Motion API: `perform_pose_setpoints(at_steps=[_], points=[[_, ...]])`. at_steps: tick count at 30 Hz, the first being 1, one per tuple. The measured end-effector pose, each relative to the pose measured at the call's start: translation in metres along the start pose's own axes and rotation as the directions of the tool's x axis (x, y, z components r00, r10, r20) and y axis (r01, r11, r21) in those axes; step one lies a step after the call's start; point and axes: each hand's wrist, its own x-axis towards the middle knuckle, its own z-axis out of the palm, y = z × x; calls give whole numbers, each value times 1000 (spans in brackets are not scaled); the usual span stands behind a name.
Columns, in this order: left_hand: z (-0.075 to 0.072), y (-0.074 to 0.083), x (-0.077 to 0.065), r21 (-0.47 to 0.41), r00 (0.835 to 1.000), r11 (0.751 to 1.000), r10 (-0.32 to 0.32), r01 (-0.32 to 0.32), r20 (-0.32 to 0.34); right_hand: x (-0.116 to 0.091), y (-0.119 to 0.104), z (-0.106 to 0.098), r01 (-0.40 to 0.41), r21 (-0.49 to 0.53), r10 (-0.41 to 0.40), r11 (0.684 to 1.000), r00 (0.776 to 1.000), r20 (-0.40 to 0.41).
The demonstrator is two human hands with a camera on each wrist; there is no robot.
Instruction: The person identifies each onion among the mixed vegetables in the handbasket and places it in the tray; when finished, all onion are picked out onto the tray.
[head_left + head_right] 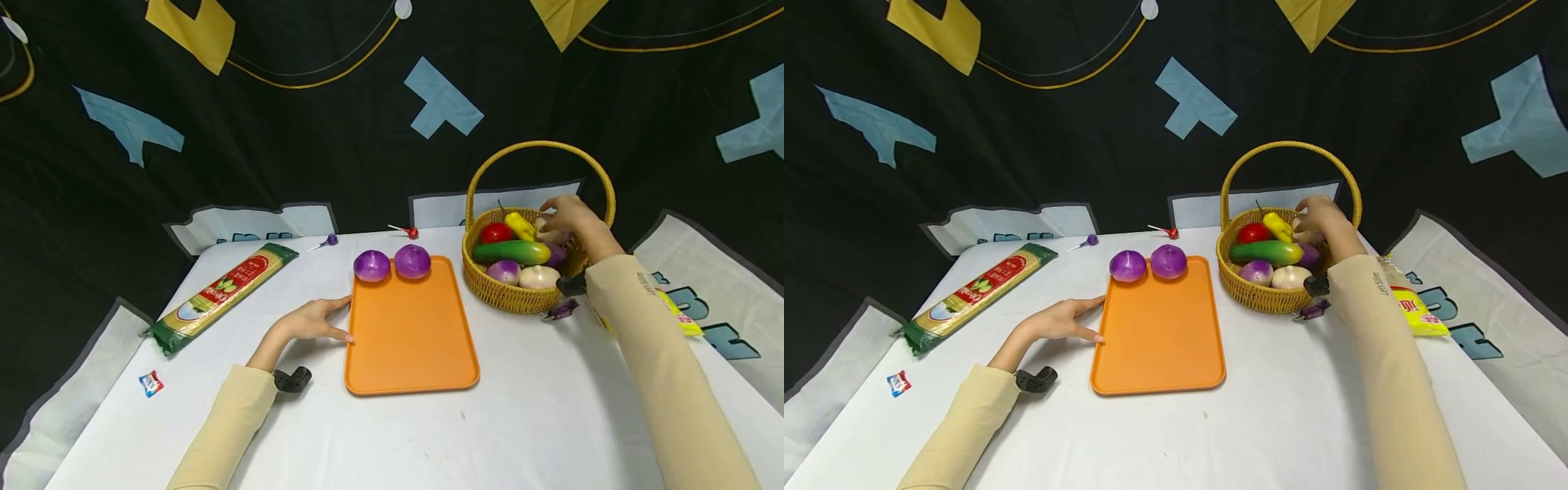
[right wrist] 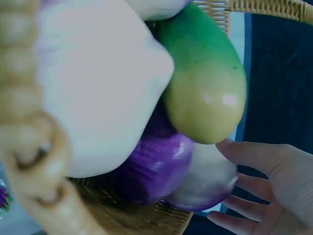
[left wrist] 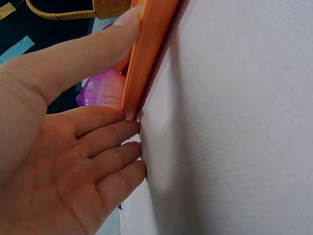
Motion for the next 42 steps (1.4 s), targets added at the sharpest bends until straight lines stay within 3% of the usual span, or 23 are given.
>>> perform_pose_setpoints(at_steps=[4,13,21,27,33,37,42], points=[[0,0,0,4,1000,1000,2,-2,2,-2,3,4,-50,39,50,998,999,9],[0,0,0,13,1000,1000,0,0,3,-5,3,8,-10,8,10,1000,996,-90],[0,1,0,12,1000,1000,-4,4,1,-16,-17,2,124,-47,-131,991,968,-212],[0,0,0,17,1000,1000,-2,2,3,-37,-36,4,310,-6,-299,951,910,-288],[-1,0,1,7,1000,1000,-13,13,7,-61,-62,17,483,-12,-452,876,811,-371],[0,-1,2,11,1000,1000,-25,24,12,-71,-82,28,561,-11,-521,827,760,-389],[1,1,2,12,999,999,-32,32,12,-80,-111,52,630,32,-581,776,734,-352]])
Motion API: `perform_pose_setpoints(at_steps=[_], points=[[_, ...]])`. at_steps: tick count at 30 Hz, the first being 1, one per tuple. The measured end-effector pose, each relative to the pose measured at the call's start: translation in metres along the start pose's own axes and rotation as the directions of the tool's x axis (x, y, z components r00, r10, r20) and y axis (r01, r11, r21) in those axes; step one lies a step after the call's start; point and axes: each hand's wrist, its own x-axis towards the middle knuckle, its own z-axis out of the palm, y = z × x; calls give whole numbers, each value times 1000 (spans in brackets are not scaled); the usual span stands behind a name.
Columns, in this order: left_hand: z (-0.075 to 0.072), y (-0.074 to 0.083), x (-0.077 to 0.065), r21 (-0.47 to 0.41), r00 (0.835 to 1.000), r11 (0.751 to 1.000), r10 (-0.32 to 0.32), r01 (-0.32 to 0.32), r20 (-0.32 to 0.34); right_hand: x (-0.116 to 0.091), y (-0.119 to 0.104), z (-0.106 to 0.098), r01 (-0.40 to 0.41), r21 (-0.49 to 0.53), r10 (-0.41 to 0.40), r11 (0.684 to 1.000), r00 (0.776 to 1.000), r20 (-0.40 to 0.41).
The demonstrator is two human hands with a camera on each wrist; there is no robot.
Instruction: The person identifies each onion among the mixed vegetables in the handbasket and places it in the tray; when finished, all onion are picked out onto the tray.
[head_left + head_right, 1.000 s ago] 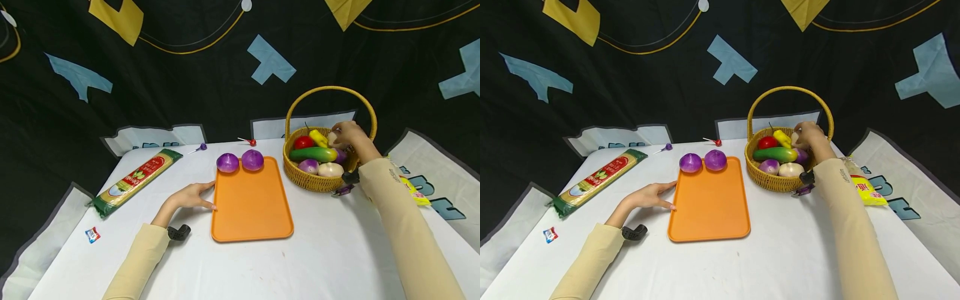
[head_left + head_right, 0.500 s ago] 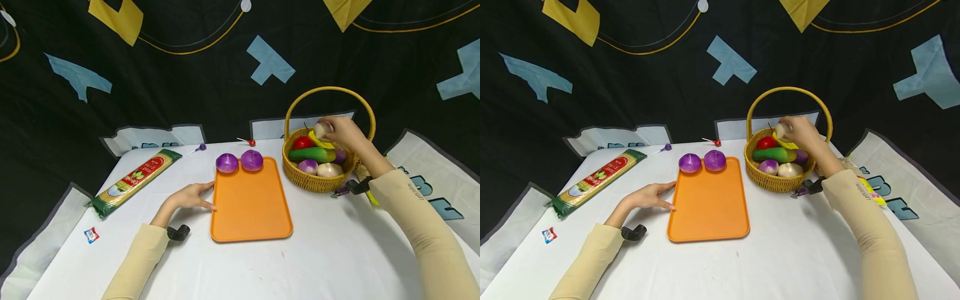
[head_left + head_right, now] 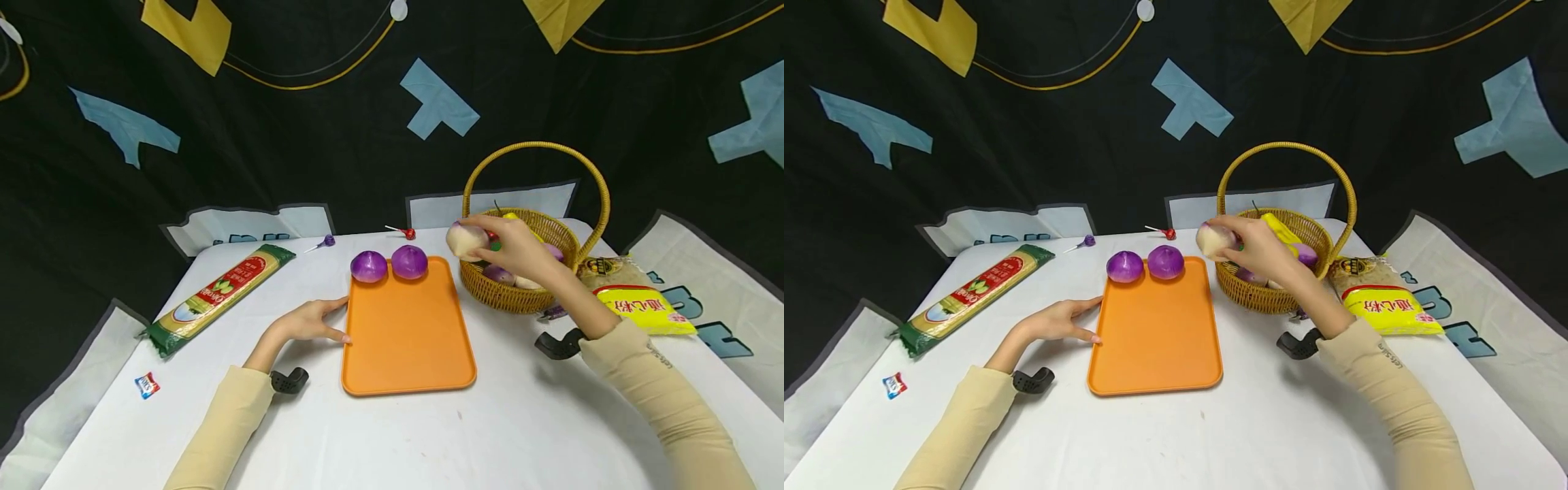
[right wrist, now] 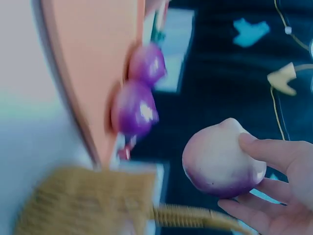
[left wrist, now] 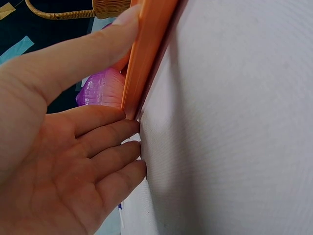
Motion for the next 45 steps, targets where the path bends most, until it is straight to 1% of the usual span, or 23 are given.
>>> perform_pose_setpoints(at_steps=[5,8,13,15,18,22,25,27,30,34,36,41,45], points=[[0,1,0,0,1000,1000,9,-9,2,8,-15,40,29,92,-38,995,995,91],[0,0,1,-6,1000,1000,9,-9,1,16,-20,64,24,122,-42,992,988,150],[0,1,1,-5,1000,1000,3,-3,0,32,-28,99,15,109,-43,994,964,263],[-1,2,1,-6,1000,1000,-4,4,0,39,-31,109,20,109,-51,994,955,292],[-1,1,0,-4,1000,1000,4,-4,-5,47,-34,120,19,121,-57,992,947,316],[-1,1,-1,-5,1000,1000,22,-22,-9,55,-36,129,9,128,-54,992,935,352],[-1,1,-2,-5,1000,1000,10,-10,-6,59,-35,134,-9,120,-37,993,926,375],[0,0,-1,0,1000,1000,7,-7,-5,61,-34,136,-15,115,-30,993,925,379],[0,0,0,2,1000,1000,7,-7,-6,63,-33,136,-1,97,-35,995,930,365],[-1,1,-1,1,1000,1000,15,-15,-7,64,-30,133,54,76,-75,996,948,309],[-1,1,-2,1,1000,1000,18,-18,-9,65,-29,133,76,75,-95,994,953,288],[-1,0,-2,3,1000,1000,25,-25,-10,63,-27,131,97,66,-111,993,954,277],[0,-1,0,0,1000,1000,23,-23,-6,57,-30,120,92,61,-105,994,955,278]])
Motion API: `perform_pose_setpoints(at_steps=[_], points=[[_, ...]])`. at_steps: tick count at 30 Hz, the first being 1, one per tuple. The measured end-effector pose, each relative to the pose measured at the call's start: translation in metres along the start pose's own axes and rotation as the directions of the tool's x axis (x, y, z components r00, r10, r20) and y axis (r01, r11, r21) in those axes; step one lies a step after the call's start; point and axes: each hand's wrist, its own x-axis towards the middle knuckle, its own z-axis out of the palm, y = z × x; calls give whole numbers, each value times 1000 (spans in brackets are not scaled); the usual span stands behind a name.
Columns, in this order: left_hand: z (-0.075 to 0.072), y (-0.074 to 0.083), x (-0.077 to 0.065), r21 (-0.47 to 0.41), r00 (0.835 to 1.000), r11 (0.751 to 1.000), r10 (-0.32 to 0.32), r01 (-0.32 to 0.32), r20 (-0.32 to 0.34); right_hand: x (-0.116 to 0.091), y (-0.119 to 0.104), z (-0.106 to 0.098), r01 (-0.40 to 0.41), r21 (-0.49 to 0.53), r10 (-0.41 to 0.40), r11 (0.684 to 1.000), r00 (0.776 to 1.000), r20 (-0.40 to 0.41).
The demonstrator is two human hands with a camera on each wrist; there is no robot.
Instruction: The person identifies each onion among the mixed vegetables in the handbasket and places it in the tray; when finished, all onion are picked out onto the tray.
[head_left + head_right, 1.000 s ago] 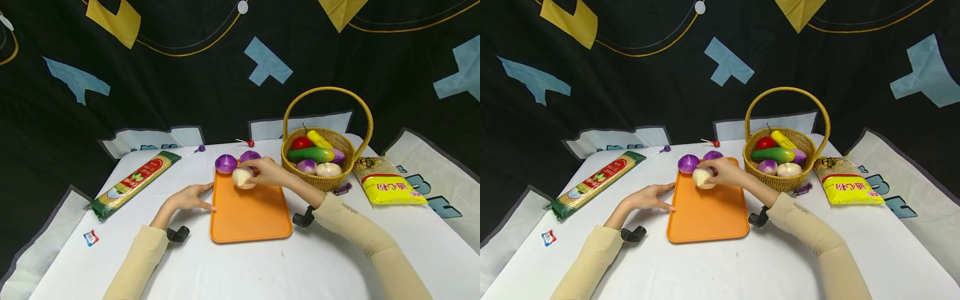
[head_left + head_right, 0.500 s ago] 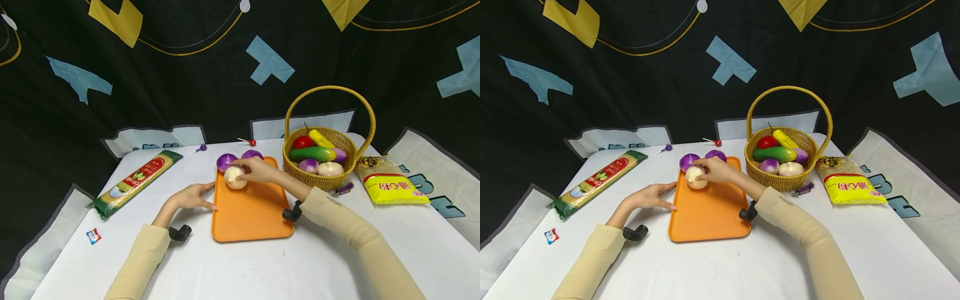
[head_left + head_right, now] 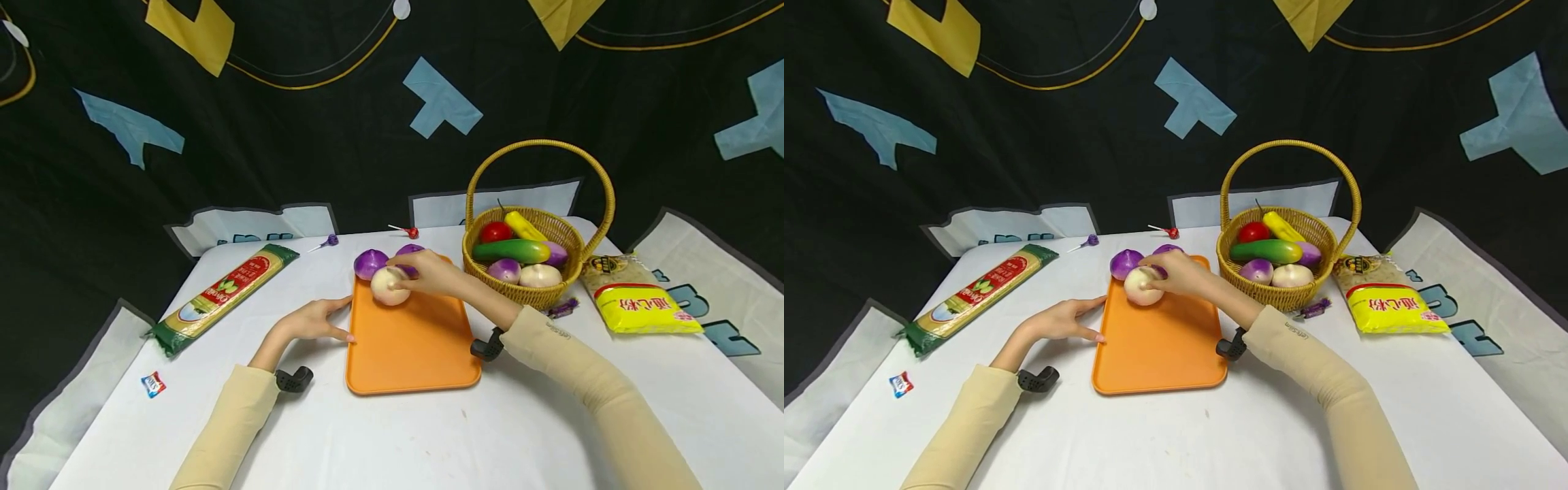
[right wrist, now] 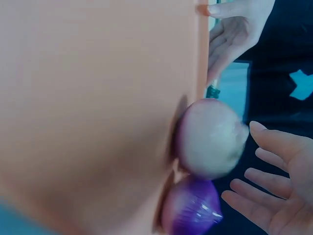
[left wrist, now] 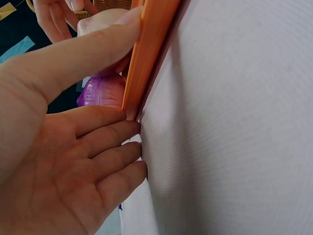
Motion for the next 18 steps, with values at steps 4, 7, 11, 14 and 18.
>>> perform_pose_setpoints(at_steps=[4,7,11,14,18], points=[[0,1,1,-1,1000,1000,-1,1,-2,-16,-4,-19,-1,24,0,1000,1000,18],[0,1,0,-5,1000,1000,-3,3,0,-31,-6,-36,-18,27,17,999,999,40],[-1,2,-1,-9,1000,1000,-1,1,-1,-51,-5,-61,-47,-21,49,999,996,70],[-1,2,-1,-10,1000,1000,0,0,-4,-65,-3,-79,-68,-62,74,996,993,90],[0,1,-1,-8,1000,1000,4,-4,-4,-80,6,-98,-66,-105,80,992,988,130]])
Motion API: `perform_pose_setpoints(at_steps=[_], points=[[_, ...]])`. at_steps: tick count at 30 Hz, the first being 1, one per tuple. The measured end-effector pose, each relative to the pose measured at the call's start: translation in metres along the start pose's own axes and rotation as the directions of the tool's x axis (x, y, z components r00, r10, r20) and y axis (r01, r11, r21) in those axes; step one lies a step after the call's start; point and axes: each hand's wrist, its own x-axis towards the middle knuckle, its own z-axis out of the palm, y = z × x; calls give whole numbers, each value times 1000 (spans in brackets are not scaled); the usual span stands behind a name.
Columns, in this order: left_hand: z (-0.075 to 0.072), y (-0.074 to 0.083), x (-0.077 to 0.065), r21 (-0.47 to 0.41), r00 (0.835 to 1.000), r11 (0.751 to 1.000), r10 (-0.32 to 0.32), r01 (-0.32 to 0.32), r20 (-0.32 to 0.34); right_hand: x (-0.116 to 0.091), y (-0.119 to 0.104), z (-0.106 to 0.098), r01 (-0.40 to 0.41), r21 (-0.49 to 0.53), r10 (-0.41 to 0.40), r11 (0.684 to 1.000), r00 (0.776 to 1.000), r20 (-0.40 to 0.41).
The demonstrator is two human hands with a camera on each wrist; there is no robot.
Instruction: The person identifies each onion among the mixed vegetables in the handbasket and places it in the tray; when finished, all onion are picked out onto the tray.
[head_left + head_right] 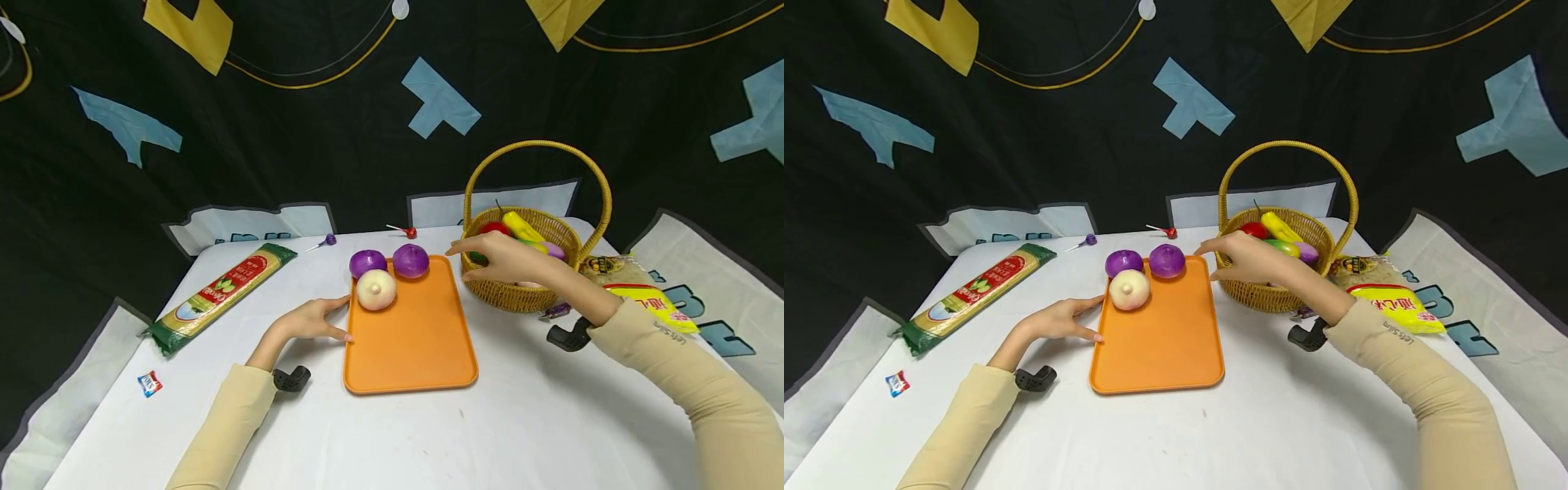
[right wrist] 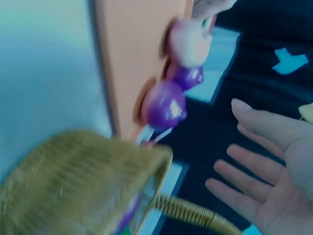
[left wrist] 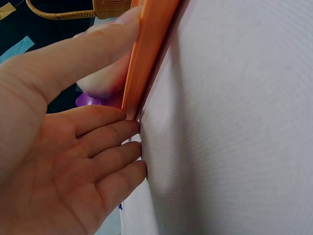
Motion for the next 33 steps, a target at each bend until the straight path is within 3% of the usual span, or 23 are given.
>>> perform_pose_setpoints(at_steps=[4,8,15,29,33], points=[[0,-1,0,0,1000,1000,2,-2,1,-9,16,-14,24,-8,-23,1000,998,56],[0,1,-2,-4,1000,1000,4,-4,3,-16,30,-24,-2,-18,5,1000,991,136],[-1,2,-3,-8,1000,1000,3,-3,2,-20,47,-23,-36,-58,50,998,964,262],[-1,2,-3,-7,1000,1000,12,-12,0,-18,68,-5,72,-71,-52,995,965,255],[0,3,-3,-11,1000,1000,9,-9,-1,-18,70,-1,38,-82,-18,996,972,234]])
